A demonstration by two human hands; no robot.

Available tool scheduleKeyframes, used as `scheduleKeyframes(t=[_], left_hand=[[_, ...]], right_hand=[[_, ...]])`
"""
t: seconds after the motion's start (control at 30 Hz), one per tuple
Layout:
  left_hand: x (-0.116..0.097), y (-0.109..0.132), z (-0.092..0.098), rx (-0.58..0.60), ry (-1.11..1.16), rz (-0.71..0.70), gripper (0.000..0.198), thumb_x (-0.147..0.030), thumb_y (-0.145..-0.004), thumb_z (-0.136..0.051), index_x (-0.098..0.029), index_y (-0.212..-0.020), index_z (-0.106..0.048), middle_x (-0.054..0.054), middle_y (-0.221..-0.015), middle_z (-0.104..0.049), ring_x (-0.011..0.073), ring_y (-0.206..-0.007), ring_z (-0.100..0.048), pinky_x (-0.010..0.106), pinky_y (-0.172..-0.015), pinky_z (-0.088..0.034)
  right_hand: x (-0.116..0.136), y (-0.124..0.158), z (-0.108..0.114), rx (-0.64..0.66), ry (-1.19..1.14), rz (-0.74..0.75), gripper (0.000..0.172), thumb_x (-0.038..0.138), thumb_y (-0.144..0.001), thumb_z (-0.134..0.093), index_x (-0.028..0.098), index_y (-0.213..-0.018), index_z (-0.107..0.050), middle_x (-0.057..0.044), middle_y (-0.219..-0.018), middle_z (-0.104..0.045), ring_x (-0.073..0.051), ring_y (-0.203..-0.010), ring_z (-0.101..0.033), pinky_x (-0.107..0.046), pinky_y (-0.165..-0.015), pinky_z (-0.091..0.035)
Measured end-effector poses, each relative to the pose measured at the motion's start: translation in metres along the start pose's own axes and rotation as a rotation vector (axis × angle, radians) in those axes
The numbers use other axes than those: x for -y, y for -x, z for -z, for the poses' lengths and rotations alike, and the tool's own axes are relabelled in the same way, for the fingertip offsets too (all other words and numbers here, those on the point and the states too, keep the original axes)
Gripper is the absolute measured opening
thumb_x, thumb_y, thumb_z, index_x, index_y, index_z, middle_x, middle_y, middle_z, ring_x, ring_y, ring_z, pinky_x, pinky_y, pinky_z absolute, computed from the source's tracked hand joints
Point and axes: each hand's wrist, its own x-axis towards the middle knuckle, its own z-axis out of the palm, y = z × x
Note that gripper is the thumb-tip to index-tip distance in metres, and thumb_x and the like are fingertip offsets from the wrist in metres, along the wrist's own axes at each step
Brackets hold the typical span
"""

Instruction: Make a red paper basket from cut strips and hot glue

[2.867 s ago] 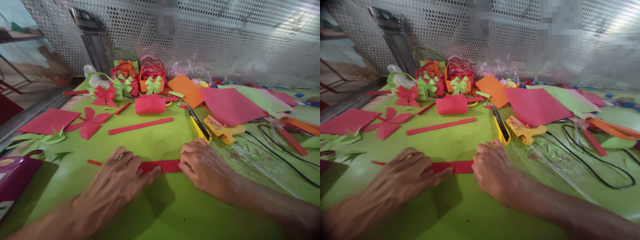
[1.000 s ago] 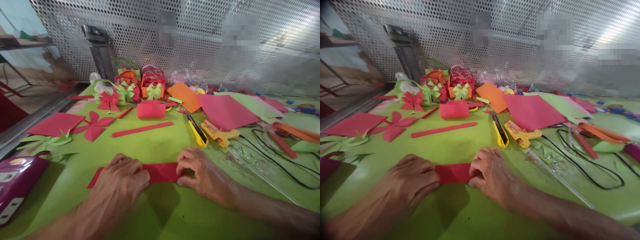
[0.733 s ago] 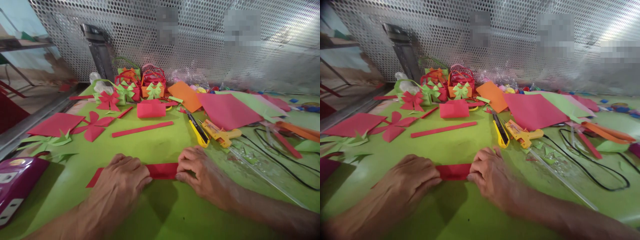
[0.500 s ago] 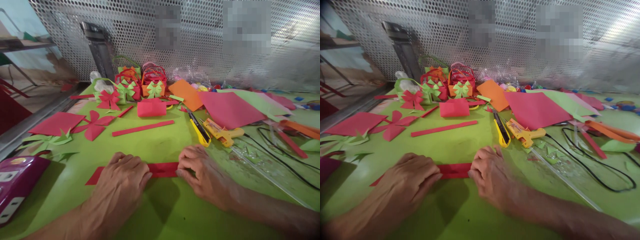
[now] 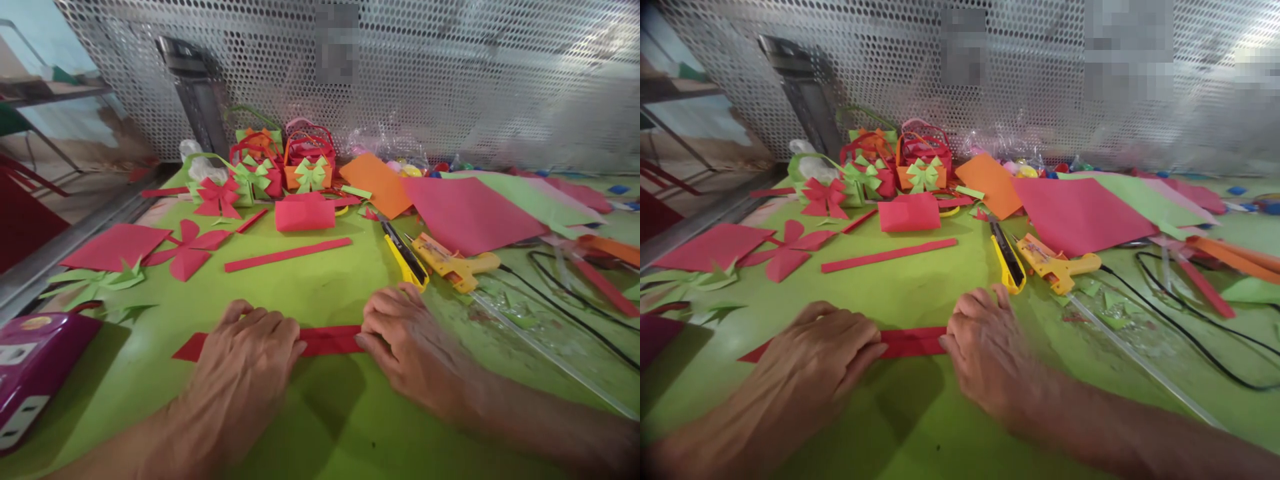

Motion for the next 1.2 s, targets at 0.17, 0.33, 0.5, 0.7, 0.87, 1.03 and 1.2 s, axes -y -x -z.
scheduleKeyframes(t=[0.17,0.33,0.5,0.7,0.87,1.03,1.2], left_hand=[[-0.001,0.0005,-0.0014,-0.002,-0.01,0.024,0.027,-0.015,-0.084,-0.042,-0.018,-0.06,-0.053,0.0,-0.051,-0.055,0.0168,-0.047,-0.051,0.035,-0.061,-0.035],[-0.0013,0.0004,-0.0006,-0.012,-0.025,0.002,0.026,-0.014,-0.084,-0.043,-0.018,-0.059,-0.052,-0.001,-0.051,-0.055,0.0169,-0.047,-0.051,0.035,-0.061,-0.035],[-0.0026,0.0008,0.0013,-0.034,-0.074,-0.044,0.031,-0.005,-0.083,-0.037,-0.019,-0.059,-0.052,0.0,-0.051,-0.054,0.018,-0.047,-0.049,0.037,-0.064,-0.034],[-0.0024,0.002,-0.0013,-0.037,-0.111,-0.056,0.031,-0.005,-0.083,-0.038,-0.019,-0.059,-0.05,-0.001,-0.051,-0.053,0.0167,-0.047,-0.047,0.036,-0.065,-0.032],[-0.0028,0.0031,-0.0012,-0.044,-0.093,-0.042,0.032,-0.005,-0.084,-0.036,-0.02,-0.058,-0.049,-0.002,-0.051,-0.052,0.0158,-0.047,-0.046,0.036,-0.065,-0.033],[-0.0018,0.0034,0.0004,-0.02,-0.083,-0.038,0.032,-0.004,-0.084,-0.036,-0.02,-0.06,-0.05,-0.002,-0.053,-0.054,0.0162,-0.049,-0.049,0.036,-0.066,-0.032],[0.0001,0.0031,-0.0016,-0.042,-0.064,-0.056,0.03,-0.005,-0.084,-0.039,-0.019,-0.06,-0.05,-0.002,-0.052,-0.053,0.0176,-0.048,-0.05,0.036,-0.064,-0.032]], right_hand=[[0.0001,-0.0003,-0.0008,-0.027,0.062,-0.011,0.023,0.016,-0.083,-0.051,0.018,-0.06,-0.054,-0.001,-0.07,-0.056,-0.018,-0.073,-0.051,-0.038,-0.077,-0.033],[0.0016,-0.0017,0.0,-0.023,0.082,-0.013,0.024,0.017,-0.082,-0.054,0.018,-0.058,-0.054,0.0,-0.067,-0.056,-0.017,-0.072,-0.052,-0.038,-0.076,-0.034],[0.0017,-0.0017,0.0001,-0.023,0.081,-0.001,0.024,0.016,-0.083,-0.051,0.017,-0.059,-0.055,-0.002,-0.068,-0.057,-0.018,-0.072,-0.051,-0.039,-0.076,-0.034],[0.0007,-0.0009,-0.0014,-0.035,0.079,0.01,0.027,0.015,-0.084,-0.047,0.018,-0.058,-0.053,-0.002,-0.067,-0.055,-0.017,-0.07,-0.049,-0.038,-0.077,-0.032],[-0.0001,-0.0011,-0.0016,-0.036,0.099,0.025,0.027,0.016,-0.085,-0.047,0.019,-0.059,-0.052,-0.001,-0.067,-0.055,-0.016,-0.07,-0.048,-0.038,-0.076,-0.032],[0.0007,-0.0013,-0.0014,-0.03,0.146,0.03,0.026,0.015,-0.084,-0.048,0.018,-0.059,-0.052,-0.002,-0.068,-0.056,-0.016,-0.07,-0.048,-0.038,-0.077,-0.033],[0.0013,-0.0013,-0.0021,-0.016,0.153,0.032,0.024,0.014,-0.082,-0.052,0.019,-0.059,-0.053,-0.001,-0.067,-0.055,-0.017,-0.071,-0.049,-0.038,-0.076,-0.033]])
